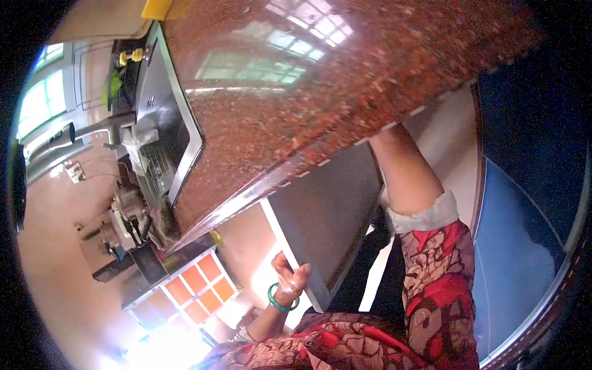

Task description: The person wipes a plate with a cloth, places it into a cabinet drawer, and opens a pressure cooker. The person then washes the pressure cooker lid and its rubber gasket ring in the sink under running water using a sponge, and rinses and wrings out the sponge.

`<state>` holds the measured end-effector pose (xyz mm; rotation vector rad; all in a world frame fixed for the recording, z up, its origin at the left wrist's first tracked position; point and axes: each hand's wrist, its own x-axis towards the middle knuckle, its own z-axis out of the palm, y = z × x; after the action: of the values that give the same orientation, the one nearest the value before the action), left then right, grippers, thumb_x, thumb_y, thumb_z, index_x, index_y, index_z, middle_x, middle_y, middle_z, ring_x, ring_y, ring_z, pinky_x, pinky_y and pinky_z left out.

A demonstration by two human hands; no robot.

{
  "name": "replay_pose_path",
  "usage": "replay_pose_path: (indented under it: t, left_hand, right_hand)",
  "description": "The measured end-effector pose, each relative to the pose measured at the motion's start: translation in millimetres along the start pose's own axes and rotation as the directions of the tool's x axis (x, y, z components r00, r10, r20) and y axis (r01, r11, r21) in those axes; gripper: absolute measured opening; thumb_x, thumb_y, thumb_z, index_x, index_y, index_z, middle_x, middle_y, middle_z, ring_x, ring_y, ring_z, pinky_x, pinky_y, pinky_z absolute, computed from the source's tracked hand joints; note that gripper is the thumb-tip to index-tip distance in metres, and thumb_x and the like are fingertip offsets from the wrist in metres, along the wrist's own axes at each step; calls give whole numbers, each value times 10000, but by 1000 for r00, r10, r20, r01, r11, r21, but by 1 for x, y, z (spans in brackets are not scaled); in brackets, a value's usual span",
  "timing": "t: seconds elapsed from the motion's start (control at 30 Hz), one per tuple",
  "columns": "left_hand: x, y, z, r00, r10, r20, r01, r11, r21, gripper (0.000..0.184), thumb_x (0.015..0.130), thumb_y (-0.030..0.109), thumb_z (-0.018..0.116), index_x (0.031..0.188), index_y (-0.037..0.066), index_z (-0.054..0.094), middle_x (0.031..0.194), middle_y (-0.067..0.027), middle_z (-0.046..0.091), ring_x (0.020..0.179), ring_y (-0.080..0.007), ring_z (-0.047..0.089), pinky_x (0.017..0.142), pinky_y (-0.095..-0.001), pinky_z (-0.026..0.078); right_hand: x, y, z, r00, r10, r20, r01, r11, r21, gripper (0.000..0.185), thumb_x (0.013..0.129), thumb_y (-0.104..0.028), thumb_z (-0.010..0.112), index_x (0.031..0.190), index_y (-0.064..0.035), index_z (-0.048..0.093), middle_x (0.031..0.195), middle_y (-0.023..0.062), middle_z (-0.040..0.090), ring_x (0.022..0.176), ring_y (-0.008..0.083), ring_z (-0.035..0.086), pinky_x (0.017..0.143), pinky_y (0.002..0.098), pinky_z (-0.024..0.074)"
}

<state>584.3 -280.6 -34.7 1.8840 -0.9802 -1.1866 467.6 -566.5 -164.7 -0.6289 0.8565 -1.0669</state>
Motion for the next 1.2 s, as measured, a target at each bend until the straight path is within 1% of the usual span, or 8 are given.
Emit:
replay_pose_path:
  t: [0.07, 0.2, 0.33, 0.4, 0.5, 0.57, 0.63, 1.2]
  left_hand:
    - [1, -2, -2, 1000, -18, -3, 18, 998, -56, 248, 717, 149, 605, 887, -30, 582, 745, -55, 591, 662, -117, 525, 607, -253, 440]
    - [0, 3, -5, 997, 31, 64, -33, 999, 28, 254, 686, 120, 592, 883, -39, 586, 735, -74, 589, 653, -124, 526, 588, -253, 439]
    - [3, 7, -3, 993, -89, 76, 96, 991, -91, 252, 656, 74, 595, 884, -34, 590, 740, -96, 591, 652, -143, 544, 592, -260, 448]
    - [7, 11, 0, 999, -45, 2, 45, 999, -28, 218, 643, 173, 624, 750, -12, 581, 600, -19, 542, 511, -110, 479, 485, -251, 399]
    - [-25, 24, 7, 999, -14, 29, 14, 1000, 6, 253, 636, 184, 638, 773, -24, 593, 616, -41, 566, 528, -126, 516, 508, -259, 422]
    - [-26, 23, 7, 999, 0, 34, 1, 1000, -6, 269, 632, 187, 641, 786, -30, 597, 634, -53, 581, 543, -133, 536, 522, -263, 434]
    - [-29, 21, 4, 994, -3, 105, 3, 1000, 1, 252, 651, 103, 623, 876, -7, 596, 759, -126, 590, 646, -222, 570, 610, -305, 461]
    - [-27, 14, 9, 997, 6, 77, -7, 1000, 13, 210, 635, 121, 631, 794, 1, 564, 681, -111, 542, 559, -240, 521, 524, -318, 427]
  right_hand:
    - [-2, 5, -8, 999, 19, -48, -21, 999, -36, 204, 819, -137, 549, 998, -39, 551, 830, 44, 597, 672, 133, 567, 539, 277, 464]
    - [-23, 15, -38, 983, 61, -170, -80, 991, -106, 202, 823, -145, 545, 998, -44, 549, 817, 43, 591, 661, 131, 561, 531, 275, 458]
    - [-57, 28, -78, 947, 101, -306, -153, 977, -149, 200, 827, -153, 542, 998, -49, 547, 805, 41, 585, 649, 129, 554, 523, 273, 452]
    - [-75, 31, -93, 926, 109, -361, -179, 969, -169, 199, 829, -157, 540, 998, -51, 547, 799, 40, 582, 644, 128, 551, 519, 272, 449]
    - [-114, 20, -113, 892, 111, -437, -212, 959, -188, 198, 832, -164, 537, 998, -55, 545, 790, 39, 578, 635, 126, 546, 513, 270, 444]
    - [-124, 22, -121, 882, 110, -459, -224, 953, -203, 198, 835, -168, 535, 998, -57, 544, 784, 39, 575, 630, 125, 543, 509, 269, 441]
    - [-131, 24, -127, 871, 116, -478, -240, 949, -207, 197, 837, -172, 534, 998, -59, 543, 778, 38, 572, 624, 124, 540, 505, 268, 438]
    - [-136, 29, -138, 854, 129, -504, -288, 924, -251, 193, 854, -206, 519, 997, -79, 536, 726, 32, 547, 575, 116, 512, 471, 259, 412]
